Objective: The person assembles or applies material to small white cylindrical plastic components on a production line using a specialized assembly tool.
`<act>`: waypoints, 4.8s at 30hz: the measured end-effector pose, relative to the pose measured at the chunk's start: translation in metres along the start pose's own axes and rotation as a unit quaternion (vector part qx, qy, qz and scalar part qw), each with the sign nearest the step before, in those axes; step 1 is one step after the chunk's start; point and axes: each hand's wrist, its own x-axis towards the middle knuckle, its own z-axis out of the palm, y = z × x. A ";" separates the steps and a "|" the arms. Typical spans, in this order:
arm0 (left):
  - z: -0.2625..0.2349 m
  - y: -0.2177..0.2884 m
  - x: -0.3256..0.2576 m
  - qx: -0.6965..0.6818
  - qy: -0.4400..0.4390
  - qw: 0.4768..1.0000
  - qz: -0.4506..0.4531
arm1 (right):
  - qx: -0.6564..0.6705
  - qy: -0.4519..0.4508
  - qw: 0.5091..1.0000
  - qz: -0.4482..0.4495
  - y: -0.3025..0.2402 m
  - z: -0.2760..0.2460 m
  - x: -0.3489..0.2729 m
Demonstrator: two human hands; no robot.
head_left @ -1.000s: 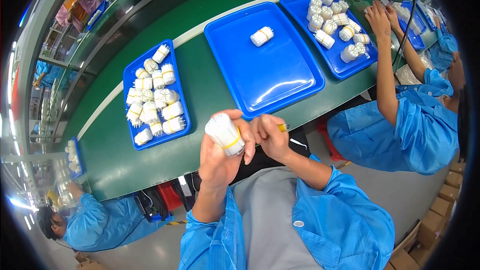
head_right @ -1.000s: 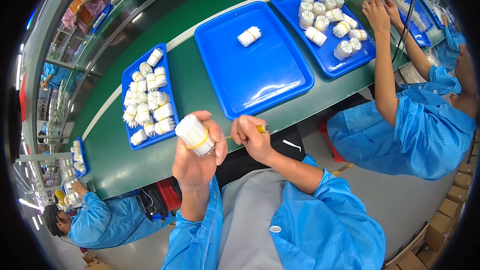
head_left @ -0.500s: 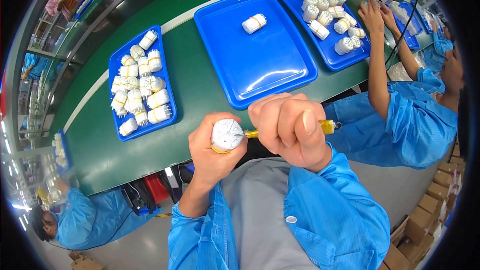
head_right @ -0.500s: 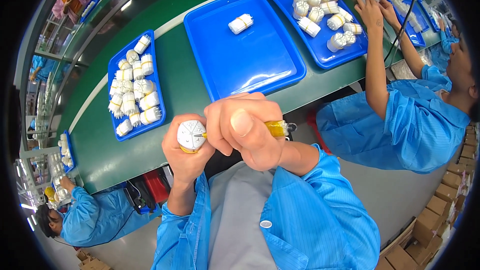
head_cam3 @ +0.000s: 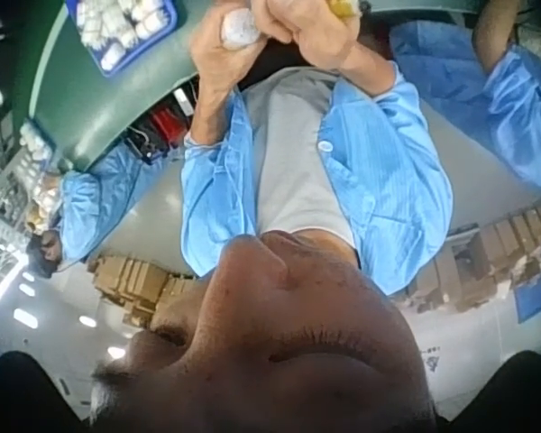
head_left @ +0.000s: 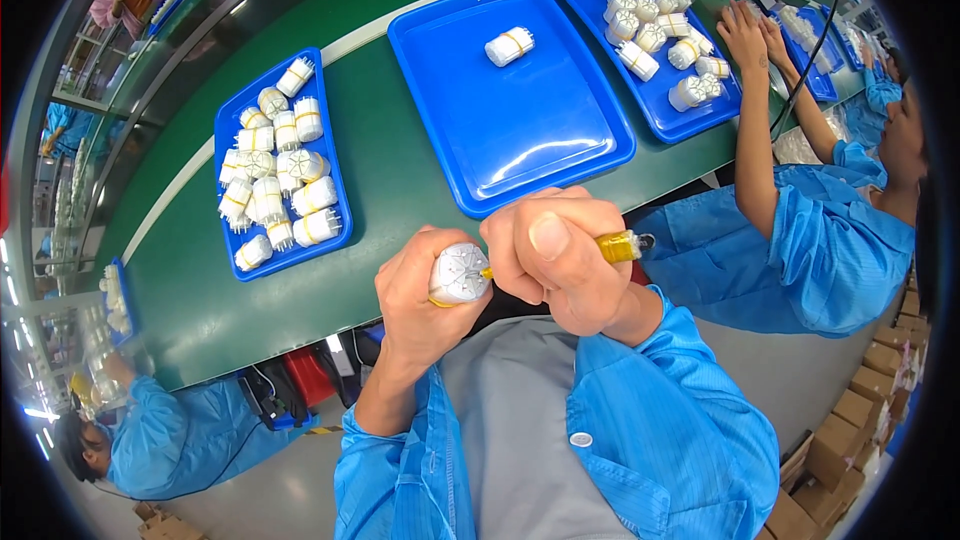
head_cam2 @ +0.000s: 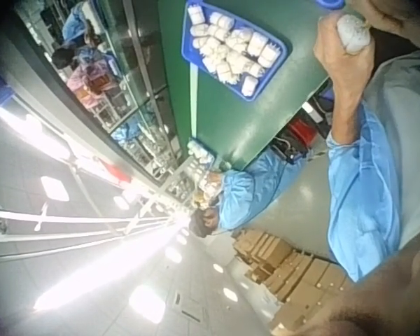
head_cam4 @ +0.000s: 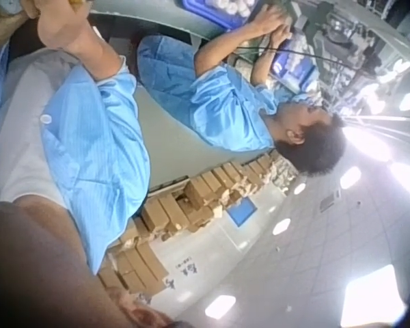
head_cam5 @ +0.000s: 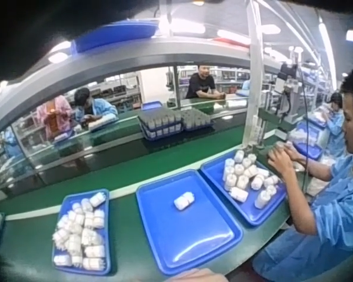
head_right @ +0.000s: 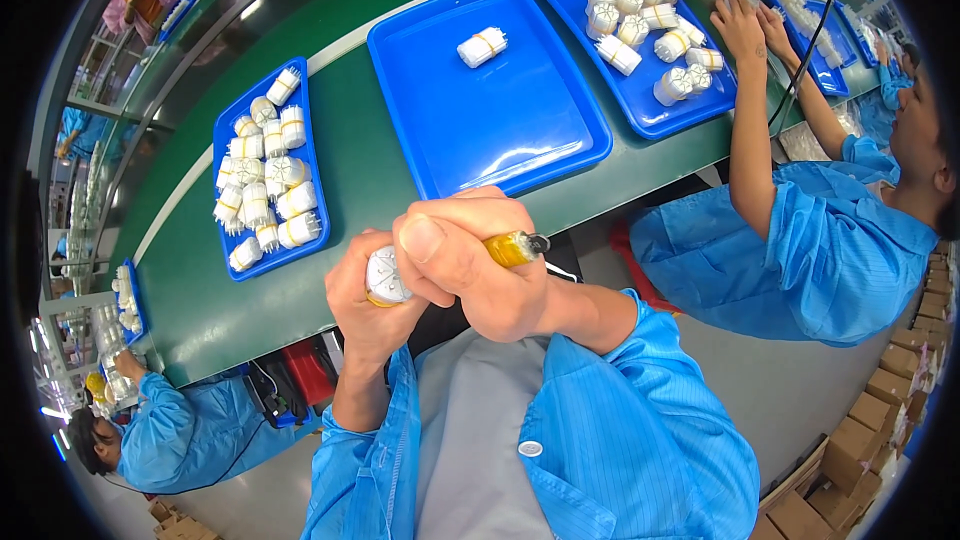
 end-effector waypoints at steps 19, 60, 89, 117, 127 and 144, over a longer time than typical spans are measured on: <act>-0.054 -0.050 0.019 0.001 0.073 0.990 -0.122 | 0.156 0.151 0.976 0.007 0.082 -0.018 -0.024; 0.116 -0.115 0.187 0.342 -0.117 0.931 0.045 | -0.007 0.090 0.988 0.123 0.130 -0.027 -0.067; 0.034 -0.034 0.036 -0.702 -0.062 0.662 -0.257 | 0.027 0.121 0.986 0.109 0.129 -0.031 -0.069; 0.028 -0.011 0.035 -0.059 -0.029 0.965 0.255 | -0.028 0.123 0.988 0.085 0.130 -0.031 -0.067; 0.016 -0.014 0.039 0.130 -0.007 0.938 0.321 | -0.037 0.123 0.987 0.099 0.126 -0.030 -0.067; 0.006 -0.010 0.037 0.170 0.008 0.955 0.241 | -0.030 0.115 0.990 0.080 0.129 -0.030 -0.068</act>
